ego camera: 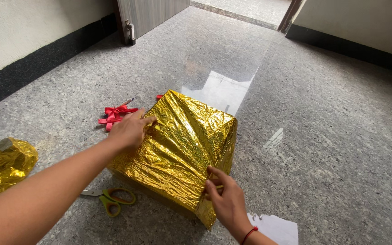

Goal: The person wraps a rectangular box with gold foil paper on a tiled floor. They cut tape with scissors, apply it to secure the foil, fold the edges, and trim excess paper. A red ribbon is visible nearby but not used in the clip.

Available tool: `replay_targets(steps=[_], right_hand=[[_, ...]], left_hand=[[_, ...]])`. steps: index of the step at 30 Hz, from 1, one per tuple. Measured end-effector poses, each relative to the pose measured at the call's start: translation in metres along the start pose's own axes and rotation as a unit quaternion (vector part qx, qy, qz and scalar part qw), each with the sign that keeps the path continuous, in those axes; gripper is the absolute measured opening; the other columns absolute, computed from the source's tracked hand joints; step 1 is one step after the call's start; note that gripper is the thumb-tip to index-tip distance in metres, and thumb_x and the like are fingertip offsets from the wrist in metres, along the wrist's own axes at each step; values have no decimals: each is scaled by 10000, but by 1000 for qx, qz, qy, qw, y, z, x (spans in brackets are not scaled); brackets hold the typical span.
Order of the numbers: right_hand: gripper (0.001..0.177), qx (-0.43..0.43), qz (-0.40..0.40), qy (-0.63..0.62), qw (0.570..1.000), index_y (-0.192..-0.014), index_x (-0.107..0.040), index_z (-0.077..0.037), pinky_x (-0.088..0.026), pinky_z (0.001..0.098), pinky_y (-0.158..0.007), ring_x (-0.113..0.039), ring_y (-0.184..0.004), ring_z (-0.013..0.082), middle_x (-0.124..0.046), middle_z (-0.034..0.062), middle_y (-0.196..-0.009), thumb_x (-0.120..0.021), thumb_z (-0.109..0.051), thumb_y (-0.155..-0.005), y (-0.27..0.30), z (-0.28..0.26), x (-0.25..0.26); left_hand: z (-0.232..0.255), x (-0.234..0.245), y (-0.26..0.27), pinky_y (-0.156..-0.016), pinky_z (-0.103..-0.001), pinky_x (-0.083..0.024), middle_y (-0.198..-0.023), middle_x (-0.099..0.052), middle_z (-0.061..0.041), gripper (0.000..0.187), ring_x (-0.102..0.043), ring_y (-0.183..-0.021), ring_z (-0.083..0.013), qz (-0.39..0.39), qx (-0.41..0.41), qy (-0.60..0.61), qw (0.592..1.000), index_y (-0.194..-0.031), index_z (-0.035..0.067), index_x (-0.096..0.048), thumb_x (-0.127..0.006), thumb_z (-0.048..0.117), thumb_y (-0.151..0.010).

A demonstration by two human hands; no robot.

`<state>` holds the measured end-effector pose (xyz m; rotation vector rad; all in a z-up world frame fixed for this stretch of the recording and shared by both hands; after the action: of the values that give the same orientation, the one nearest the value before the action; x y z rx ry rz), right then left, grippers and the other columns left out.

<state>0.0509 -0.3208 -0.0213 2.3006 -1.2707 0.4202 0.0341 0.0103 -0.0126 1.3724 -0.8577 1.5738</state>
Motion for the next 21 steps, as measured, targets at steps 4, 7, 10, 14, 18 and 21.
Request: replay_targets(steps=[4, 7, 10, 14, 18, 21], right_hand=[[284, 40, 10, 37, 998, -1202, -713, -141, -643, 288, -761, -797, -816, 143, -788, 94, -975, -585, -272, -985, -20, -3, 8], [278, 80, 33, 90, 992, -1138, -734, -139, -652, 297, -753, -781, -813, 171, -709, 88, -1072, -591, -312, -974, -38, -10, 10], [317, 63, 57, 163, 983, -1200, -720, -203, -620, 340, -779, -719, -891, 231, -650, 98, -1147, -594, -380, -969, -58, -17, 16], [363, 115, 134, 259, 950, -1245, -709, -229, -522, 416, -906, -581, -1090, 274, -618, 127, -1184, -633, -434, -956, -76, -35, 26], [411, 274, 190, 274, 902, -1274, -682, -200, -431, 502, -1053, -499, -1284, 317, -581, 125, -1346, -638, -451, -951, -92, -55, 24], [585, 287, 134, 306, 898, -1456, -538, -215, -365, 545, -1093, -365, -1436, 373, -423, 186, -1541, -544, -545, -972, -117, -55, 12]], left_hand=[[-12, 1, 28, -1141, -495, -401, -1637, -307, -105, 687, -424, -1428, -347, -6, 117, 94, 989, -1588, 313, -314, -614, 376, -974], [-13, 3, 49, -1158, -522, -378, -1646, -318, -67, 767, -428, -1440, -304, -21, 182, 115, 976, -1610, 309, -240, -610, 456, -955], [-10, 2, 72, -1169, -562, -319, -1667, -255, -62, 787, -395, -1448, -286, -33, 213, 106, 971, -1621, 329, -167, -579, 497, -973], [-9, -7, 94, -1173, -576, -275, -1692, -170, -36, 825, -291, -1488, -290, -37, 265, 132, 954, -1630, 369, -109, -561, 546, -964], [-13, -28, 96, -1156, -627, -264, -1683, -159, -18, 805, -180, -1517, -302, -60, 319, 180, 929, -1625, 382, -127, -536, 580, -960], [-15, -42, 94, -1132, -592, -305, -1604, -258, -36, 826, -189, -1476, -290, -11, 304, 191, 933, -1615, 334, -156, -549, 592, -937]])
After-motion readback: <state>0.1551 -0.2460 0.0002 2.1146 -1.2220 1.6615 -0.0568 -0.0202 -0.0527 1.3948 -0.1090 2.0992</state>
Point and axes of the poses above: each hand's wrist, its own y-axis away from the middle knuckle, its own x-axis out of the back of the hand, z = x × y, the point moved 5 cm from there along -y, towards the middle knuckle
